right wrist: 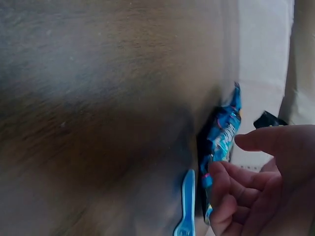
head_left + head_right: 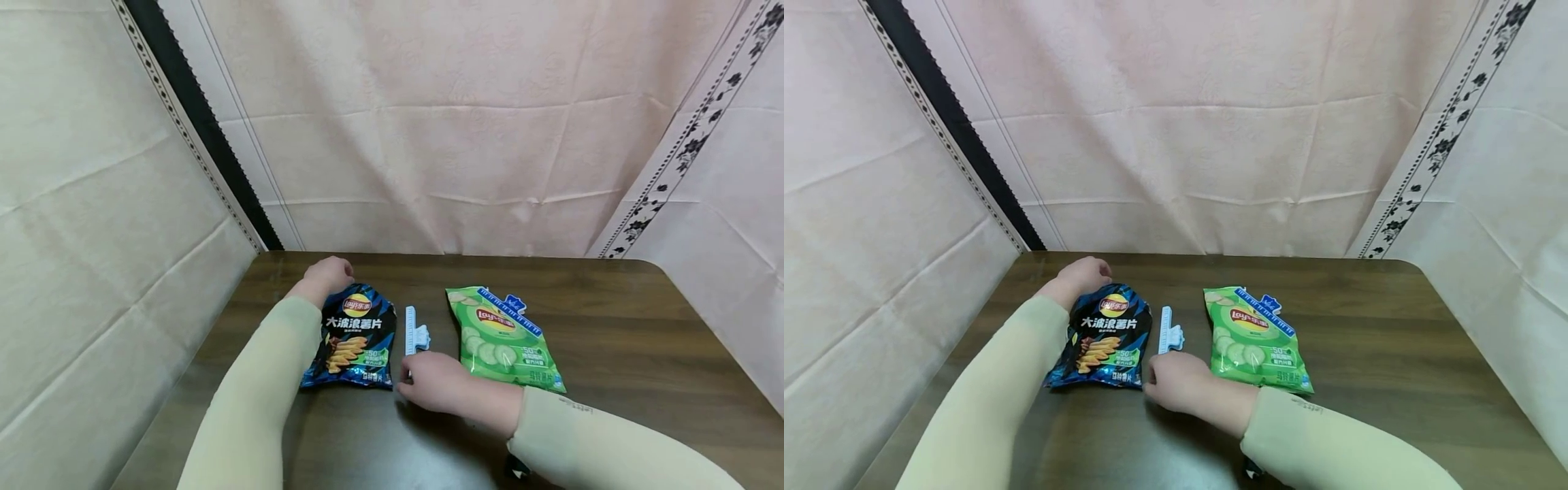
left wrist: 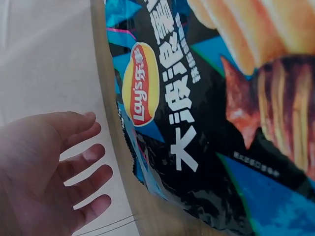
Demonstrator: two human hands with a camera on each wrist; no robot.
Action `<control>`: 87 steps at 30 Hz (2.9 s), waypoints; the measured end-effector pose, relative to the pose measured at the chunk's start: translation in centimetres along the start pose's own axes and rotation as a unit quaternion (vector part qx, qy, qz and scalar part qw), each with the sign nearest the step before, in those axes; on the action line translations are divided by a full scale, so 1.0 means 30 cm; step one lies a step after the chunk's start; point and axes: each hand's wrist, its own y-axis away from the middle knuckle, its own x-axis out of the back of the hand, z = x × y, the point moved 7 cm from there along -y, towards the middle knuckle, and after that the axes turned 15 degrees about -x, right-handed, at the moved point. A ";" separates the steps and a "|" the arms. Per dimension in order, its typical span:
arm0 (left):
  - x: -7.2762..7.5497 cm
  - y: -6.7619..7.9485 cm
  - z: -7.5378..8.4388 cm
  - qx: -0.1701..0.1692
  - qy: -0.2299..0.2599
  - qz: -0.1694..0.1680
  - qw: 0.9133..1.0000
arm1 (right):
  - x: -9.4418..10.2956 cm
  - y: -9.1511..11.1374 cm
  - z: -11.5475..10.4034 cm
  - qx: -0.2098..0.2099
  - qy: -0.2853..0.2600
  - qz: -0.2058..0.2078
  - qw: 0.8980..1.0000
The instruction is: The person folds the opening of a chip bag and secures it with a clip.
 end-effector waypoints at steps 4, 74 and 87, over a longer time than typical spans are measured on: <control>-0.017 -0.013 -0.009 0.007 0.013 -0.008 1.000 | -0.017 -0.017 -0.027 0.000 0.035 0.017 0.999; 0.198 0.192 0.069 -0.027 -0.029 0.102 0.994 | -0.056 -0.085 -0.034 -0.055 0.007 0.008 0.998; 0.286 0.356 0.177 -0.069 -0.038 0.224 0.971 | -0.062 -0.093 -0.031 -0.064 -0.074 0.008 0.995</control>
